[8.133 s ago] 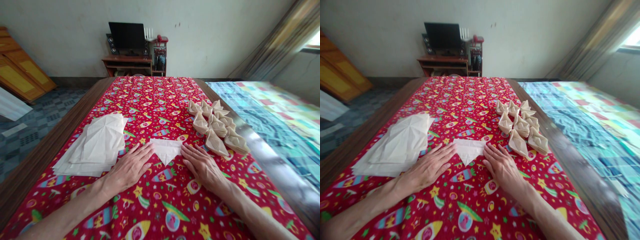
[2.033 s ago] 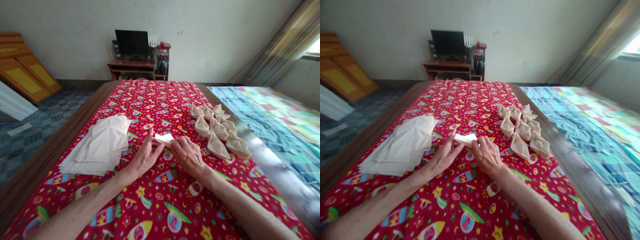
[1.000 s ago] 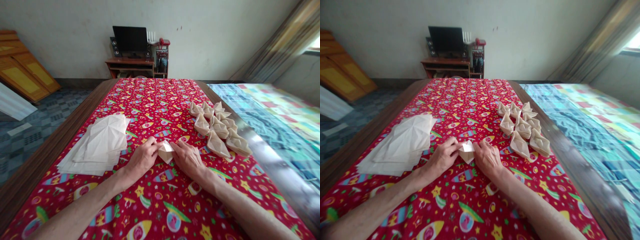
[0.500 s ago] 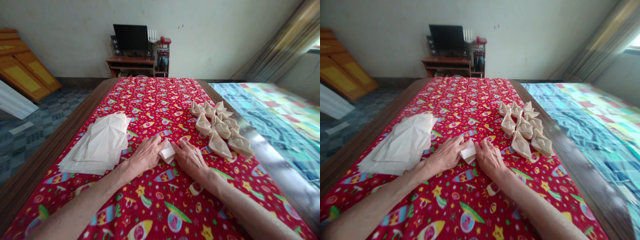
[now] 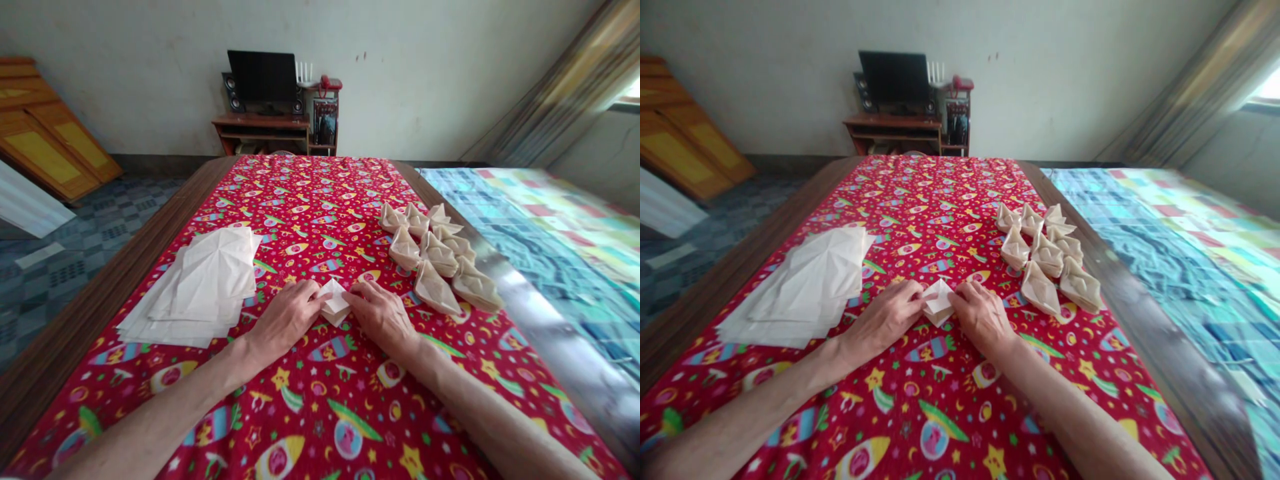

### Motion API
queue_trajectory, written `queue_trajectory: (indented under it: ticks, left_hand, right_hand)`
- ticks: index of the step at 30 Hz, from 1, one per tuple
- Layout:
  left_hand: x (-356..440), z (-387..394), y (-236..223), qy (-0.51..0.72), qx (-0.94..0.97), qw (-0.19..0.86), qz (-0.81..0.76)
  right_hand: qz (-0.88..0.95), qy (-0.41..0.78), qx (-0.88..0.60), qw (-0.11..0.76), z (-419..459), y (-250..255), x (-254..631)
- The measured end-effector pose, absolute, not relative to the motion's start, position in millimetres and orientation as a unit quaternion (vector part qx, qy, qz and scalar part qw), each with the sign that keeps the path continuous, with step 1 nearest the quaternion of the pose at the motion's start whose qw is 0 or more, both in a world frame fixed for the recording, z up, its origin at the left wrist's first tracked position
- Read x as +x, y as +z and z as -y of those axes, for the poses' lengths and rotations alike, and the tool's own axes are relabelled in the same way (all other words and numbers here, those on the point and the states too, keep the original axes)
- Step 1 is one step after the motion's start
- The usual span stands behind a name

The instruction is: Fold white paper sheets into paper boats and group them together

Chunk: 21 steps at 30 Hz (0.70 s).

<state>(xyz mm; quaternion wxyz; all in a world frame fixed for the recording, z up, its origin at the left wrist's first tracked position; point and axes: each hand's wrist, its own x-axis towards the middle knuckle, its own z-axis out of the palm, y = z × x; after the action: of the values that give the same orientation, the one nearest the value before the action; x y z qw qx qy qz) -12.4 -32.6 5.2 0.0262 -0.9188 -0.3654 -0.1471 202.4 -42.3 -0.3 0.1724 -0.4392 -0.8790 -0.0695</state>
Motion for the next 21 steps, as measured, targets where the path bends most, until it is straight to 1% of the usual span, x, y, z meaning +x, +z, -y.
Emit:
queue_trajectory:
  ticks: [8, 13, 17, 21]
  left_hand:
    - [-17, 35, 3, -0.176, -0.934, 0.023, 0.309]
    - [-18, 34, 0, -0.24, -0.91, -0.007, 0.339]
    - [-19, 35, -2, -0.25, -0.904, -0.026, 0.345]
    - [-20, 33, -7, -0.263, -0.893, -0.054, 0.362]
  right_hand:
    - [0.884, -0.052, -0.44, 0.147, 44, 1, 202]
    - [0.901, -0.101, -0.401, 0.135, 44, 5, 203]
    - [0.916, -0.099, -0.354, 0.159, 43, 7, 207]
    - [0.909, -0.01, -0.358, 0.211, 40, 1, 210]
